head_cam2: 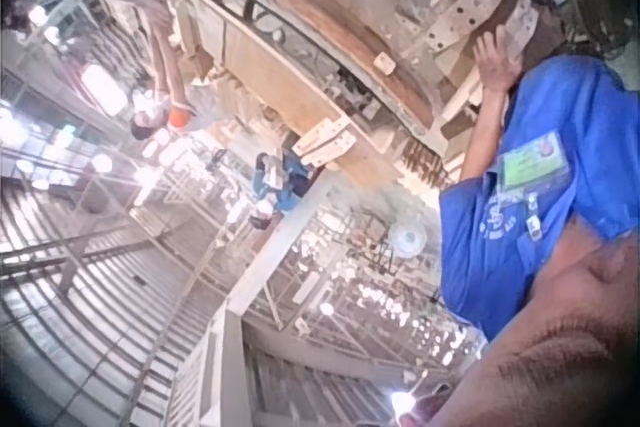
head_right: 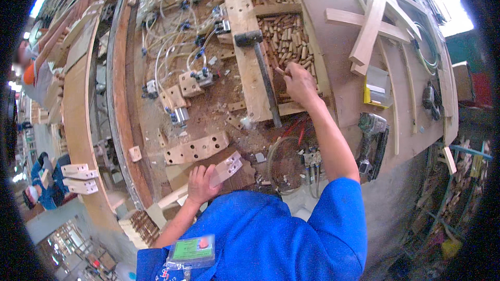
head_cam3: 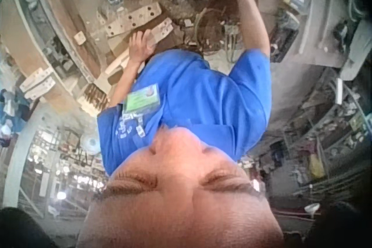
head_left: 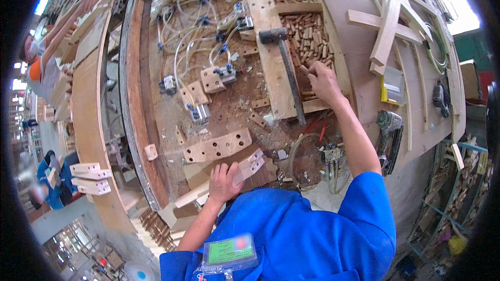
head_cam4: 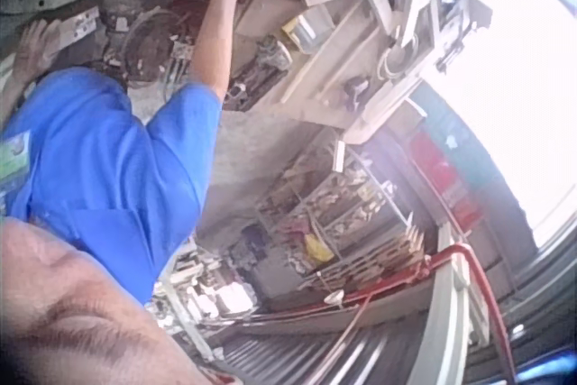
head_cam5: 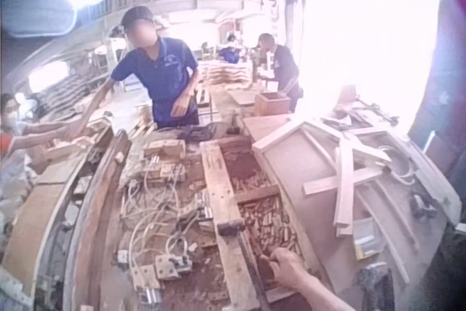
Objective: The person assembles wooden furniture components by inserting dowels into pre-drilled holes and using a pneumatic nail gun to fasten pieces together. The person repeatedly picks up wooden parts, aligns them, inserts dowels, and nails them in place on a workbench.
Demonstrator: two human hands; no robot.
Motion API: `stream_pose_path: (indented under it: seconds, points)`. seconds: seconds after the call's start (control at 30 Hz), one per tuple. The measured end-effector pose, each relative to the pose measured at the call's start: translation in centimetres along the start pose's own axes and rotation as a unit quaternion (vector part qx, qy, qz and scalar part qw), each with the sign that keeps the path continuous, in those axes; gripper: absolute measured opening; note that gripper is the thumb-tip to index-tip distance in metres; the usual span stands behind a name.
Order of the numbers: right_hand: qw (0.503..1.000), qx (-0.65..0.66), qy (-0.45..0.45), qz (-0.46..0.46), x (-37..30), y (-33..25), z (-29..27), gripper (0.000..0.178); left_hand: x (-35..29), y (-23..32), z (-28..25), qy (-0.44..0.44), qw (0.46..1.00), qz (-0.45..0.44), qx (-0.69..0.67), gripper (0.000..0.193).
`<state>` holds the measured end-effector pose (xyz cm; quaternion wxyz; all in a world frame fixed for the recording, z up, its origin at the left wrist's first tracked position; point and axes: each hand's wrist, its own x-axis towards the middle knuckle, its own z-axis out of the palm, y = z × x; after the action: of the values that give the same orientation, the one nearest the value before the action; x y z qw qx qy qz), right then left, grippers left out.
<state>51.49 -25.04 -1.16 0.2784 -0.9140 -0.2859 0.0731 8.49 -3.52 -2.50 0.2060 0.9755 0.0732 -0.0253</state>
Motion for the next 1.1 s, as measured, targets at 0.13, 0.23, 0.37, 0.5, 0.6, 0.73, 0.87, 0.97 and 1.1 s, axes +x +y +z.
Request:
stream_pose_path:
  seconds: [0.13, 0.23, 0.37, 0.5, 0.6, 0.73, 0.87, 0.97, 1.1]
  points:
    - [0.974, 0.203, -0.104, 0.022, -7.0, -6.2, -0.5, 0.011, -0.4, 0.4, 0.0, -0.02, 0.999, -0.026, -0.005, 0.074]
    - [0.945, 0.271, -0.182, -0.03, -13.4, -9.4, 3.0, 0.014, -0.2, 0.3, -0.1, -0.017, 1.0, -0.015, 0.0, 0.074]
    - [0.953, 0.221, -0.208, -0.006, -17.5, -10.1, 8.6, 0.02, 0.0, 0.5, -0.2, -0.009, 1.0, -0.011, 0.013, 0.074]
    - [0.96, 0.199, -0.195, -0.011, -18.5, -10.3, 10.5, 0.02, 0.0, 0.4, -0.2, -0.008, 1.0, -0.013, -0.002, 0.075]
    - [0.961, 0.155, -0.211, -0.09, -18.6, -10.6, 10.8, 0.016, -0.1, 0.2, 0.0, -0.011, 1.0, -0.013, -0.008, 0.075]
    - [0.962, 0.149, -0.203, -0.1, -18.5, -11.0, 10.3, 0.015, -0.2, 0.0, 0.2, -0.011, 1.0, -0.017, -0.009, 0.074]
    - [0.962, 0.13, -0.22, -0.095, -18.5, -10.9, 11.2, 0.016, -0.2, -0.2, 0.2, -0.01, 1.0, -0.013, -0.019, 0.073]
    - [0.958, 0.11, -0.239, -0.112, -18.4, -10.9, 12.3, 0.017, -0.2, -0.2, 0.0, -0.013, 1.0, -0.013, -0.014, 0.072]
    - [0.963, 0.107, -0.234, -0.079, -18.5, -11.4, 12.6, 0.02, -0.2, -0.1, -0.2, -0.01, 1.0, -0.011, -0.009, 0.07]
